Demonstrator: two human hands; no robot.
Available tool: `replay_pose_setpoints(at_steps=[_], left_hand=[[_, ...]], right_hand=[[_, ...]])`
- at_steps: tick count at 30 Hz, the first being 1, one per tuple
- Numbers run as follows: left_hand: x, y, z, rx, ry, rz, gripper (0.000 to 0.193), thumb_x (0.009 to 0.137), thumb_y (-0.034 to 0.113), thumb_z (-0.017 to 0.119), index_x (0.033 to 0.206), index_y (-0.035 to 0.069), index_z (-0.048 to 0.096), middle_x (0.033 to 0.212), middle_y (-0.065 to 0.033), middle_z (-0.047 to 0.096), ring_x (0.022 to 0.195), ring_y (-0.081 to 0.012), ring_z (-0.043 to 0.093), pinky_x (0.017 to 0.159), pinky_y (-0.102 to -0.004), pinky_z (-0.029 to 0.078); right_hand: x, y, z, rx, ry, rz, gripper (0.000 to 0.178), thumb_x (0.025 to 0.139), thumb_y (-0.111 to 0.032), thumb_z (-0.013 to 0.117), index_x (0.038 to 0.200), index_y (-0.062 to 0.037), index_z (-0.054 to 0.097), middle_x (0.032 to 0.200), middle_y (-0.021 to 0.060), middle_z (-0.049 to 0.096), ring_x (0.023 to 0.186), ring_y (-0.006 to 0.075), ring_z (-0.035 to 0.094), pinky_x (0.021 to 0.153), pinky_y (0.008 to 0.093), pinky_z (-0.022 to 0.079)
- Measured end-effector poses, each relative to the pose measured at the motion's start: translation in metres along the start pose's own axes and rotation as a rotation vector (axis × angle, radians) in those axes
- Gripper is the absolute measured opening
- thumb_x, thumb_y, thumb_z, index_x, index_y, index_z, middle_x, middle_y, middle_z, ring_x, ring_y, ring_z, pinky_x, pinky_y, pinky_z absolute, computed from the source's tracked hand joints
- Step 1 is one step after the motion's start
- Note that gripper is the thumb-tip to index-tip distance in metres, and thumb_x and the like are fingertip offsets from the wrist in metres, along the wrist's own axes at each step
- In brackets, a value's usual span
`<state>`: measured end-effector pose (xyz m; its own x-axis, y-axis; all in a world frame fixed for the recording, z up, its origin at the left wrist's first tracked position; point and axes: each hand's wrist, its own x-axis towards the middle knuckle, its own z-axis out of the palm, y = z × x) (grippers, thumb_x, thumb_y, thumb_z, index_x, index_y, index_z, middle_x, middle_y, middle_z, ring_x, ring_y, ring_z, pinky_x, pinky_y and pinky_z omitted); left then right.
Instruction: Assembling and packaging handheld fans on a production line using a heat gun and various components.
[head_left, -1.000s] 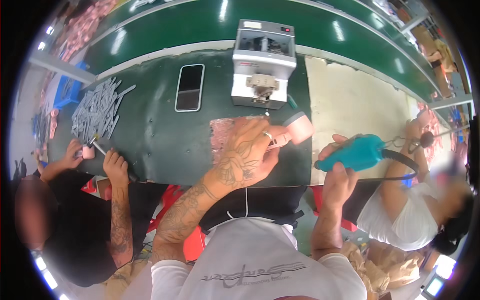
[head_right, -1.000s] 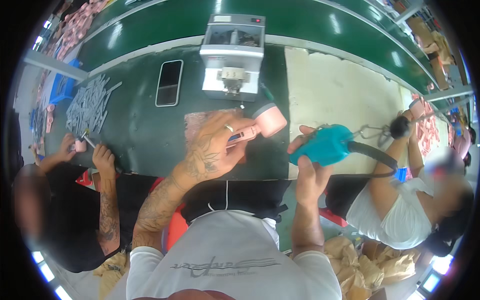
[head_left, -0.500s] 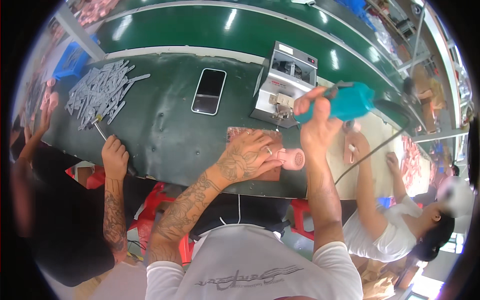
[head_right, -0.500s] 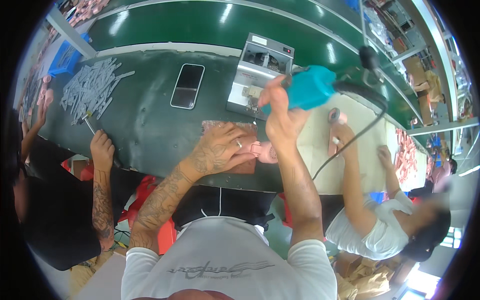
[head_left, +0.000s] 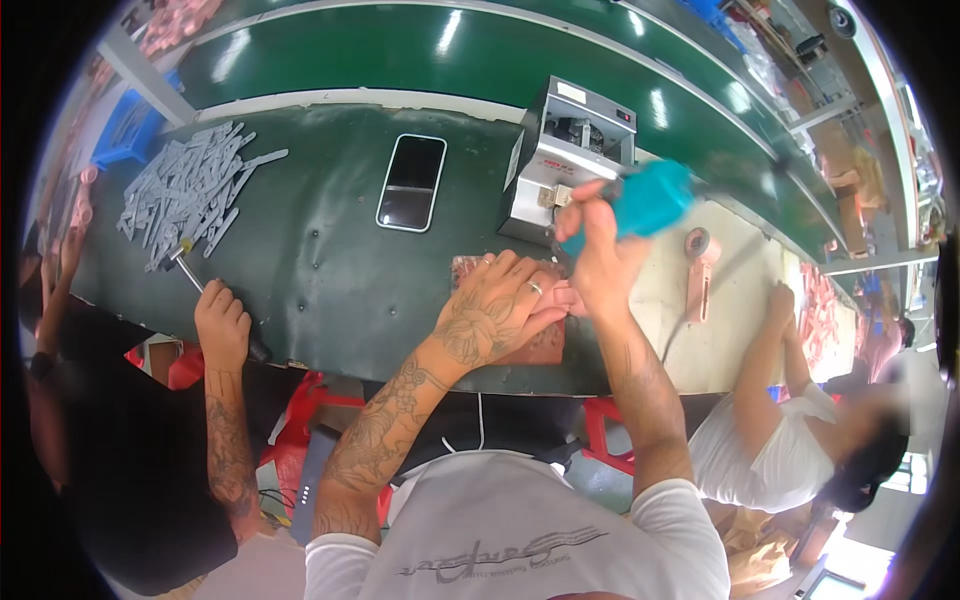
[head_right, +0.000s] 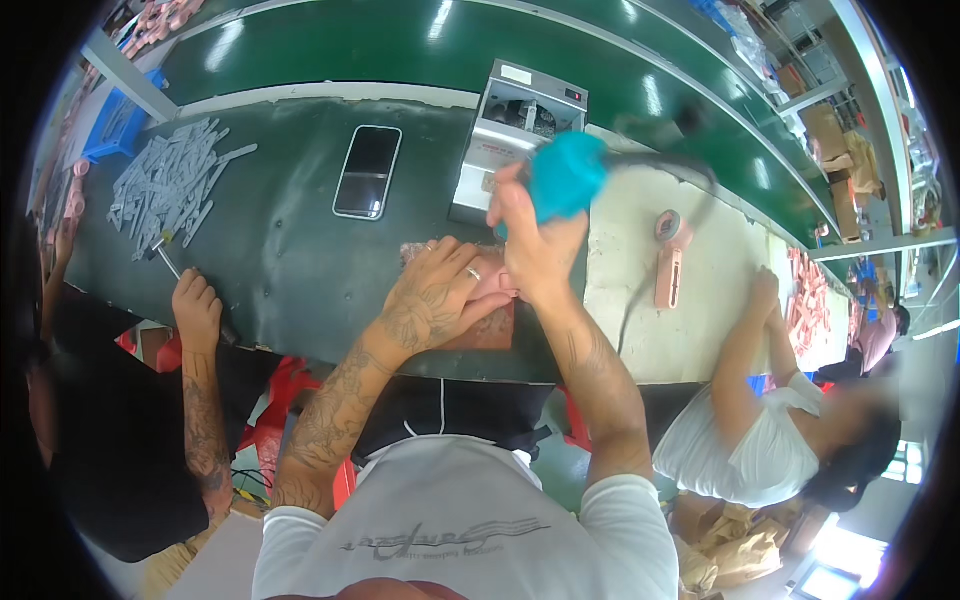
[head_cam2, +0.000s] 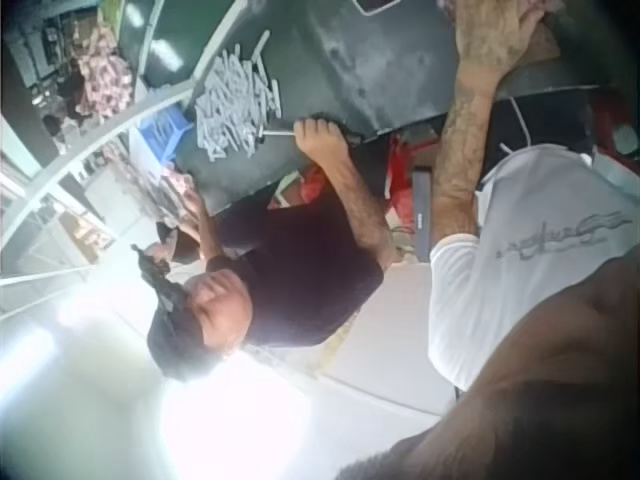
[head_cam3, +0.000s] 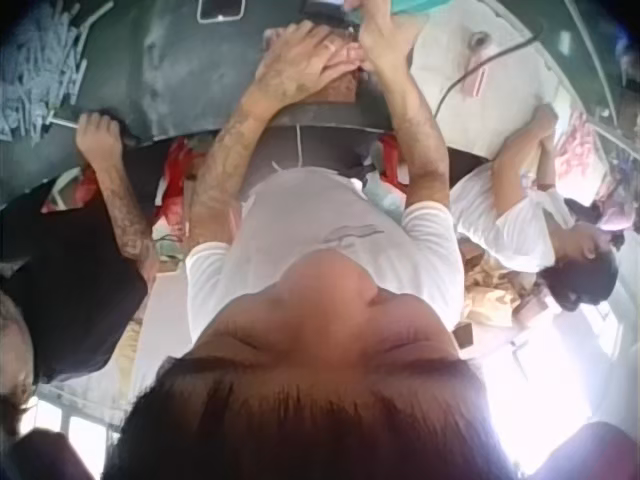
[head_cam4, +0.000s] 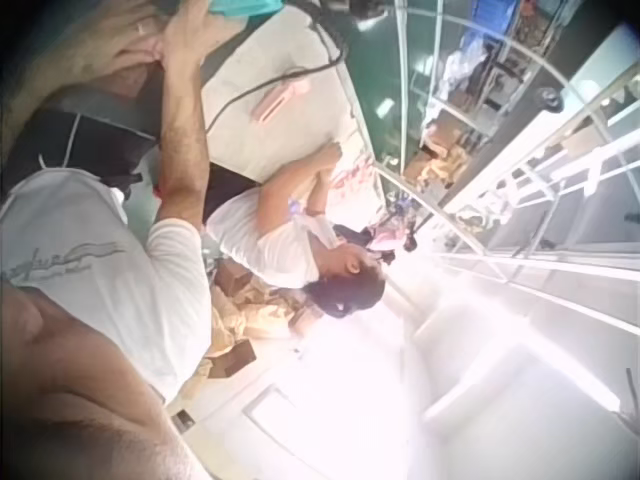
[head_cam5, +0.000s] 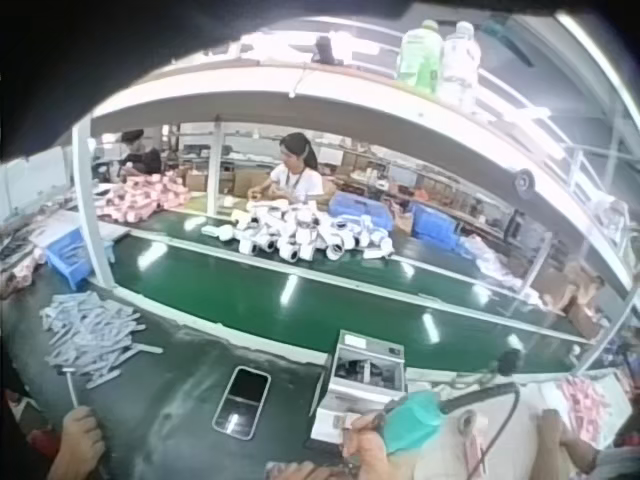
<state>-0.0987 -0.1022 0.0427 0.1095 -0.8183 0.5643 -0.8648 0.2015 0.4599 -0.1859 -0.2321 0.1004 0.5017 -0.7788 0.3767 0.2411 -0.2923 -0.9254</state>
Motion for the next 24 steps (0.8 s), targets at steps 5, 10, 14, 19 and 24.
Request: replay_pose_setpoints(at_steps=[5, 10, 14, 19, 24], left_hand=[[0.004, 0.007, -0.005, -0.036, -0.12, -0.076, 0.044, 0.092, 0.038, 0.074, 0.12, 0.005, 0.069, 0.112, -0.0106, 0.066, 0.104, -0.0313, 0.061, 0.095, -0.0511, 0.052], [-0.001, 0.005, -0.004, -0.026, -0.146, -0.079, 0.047, 0.093, 0.039, 0.072, 0.126, 0.006, 0.067, 0.114, -0.0101, 0.066, 0.105, -0.0311, 0.061, 0.097, -0.0515, 0.052], [0.0, 0.01, -0.005, -0.006, -0.106, -0.069, 0.045, 0.094, 0.039, 0.072, 0.125, 0.006, 0.069, 0.114, -0.0103, 0.066, 0.106, -0.0312, 0.061, 0.099, -0.0514, 0.051], [-0.003, 0.005, -0.002, -0.022, -0.104, -0.085, 0.047, 0.094, 0.041, 0.071, 0.126, 0.007, 0.068, 0.114, -0.0097, 0.065, 0.107, -0.0306, 0.06, 0.101, -0.0515, 0.05], [0.002, 0.009, -0.005, -0.016, -0.105, -0.073, 0.044, 0.092, 0.038, 0.074, 0.123, 0.006, 0.07, 0.112, -0.0093, 0.065, 0.104, -0.0308, 0.06, 0.095, -0.0506, 0.052]], right_hand=[[0.019, -0.019, -0.001, 0.16, 0.087, -0.155, 0.033, 0.098, -0.028, 0.076, 0.105, 0.0009, 0.062, 0.082, 0.0052, 0.067, 0.07, 0.0135, 0.063, 0.066, 0.0284, 0.05], [0.025, 0.012, -0.008, 0.058, -0.051, -0.157, 0.038, 0.103, -0.034, 0.07, 0.106, 0.002, 0.058, 0.078, 0.0071, 0.058, 0.069, 0.0184, 0.058, 0.065, 0.0342, 0.051], [0.024, 0.009, -0.009, 0.03, -0.034, -0.146, 0.037, 0.104, -0.034, 0.069, 0.105, 0.0015, 0.057, 0.076, 0.0071, 0.058, 0.068, 0.0182, 0.058, 0.064, 0.0342, 0.05], [0.008, -0.006, -0.009, 0.067, -0.013, 0.018, 0.034, 0.102, -0.032, 0.071, 0.106, 0.0016, 0.063, 0.075, 0.0025, 0.064, 0.067, 0.012, 0.06, 0.063, 0.0284, 0.049], [-0.021, -0.029, -0.026, 0.054, 0.02, 0.024, 0.041, 0.101, -0.032, 0.071, 0.114, 0.0061, 0.064, 0.075, 0.0041, 0.063, 0.067, 0.0136, 0.061, 0.064, 0.0277, 0.049]])
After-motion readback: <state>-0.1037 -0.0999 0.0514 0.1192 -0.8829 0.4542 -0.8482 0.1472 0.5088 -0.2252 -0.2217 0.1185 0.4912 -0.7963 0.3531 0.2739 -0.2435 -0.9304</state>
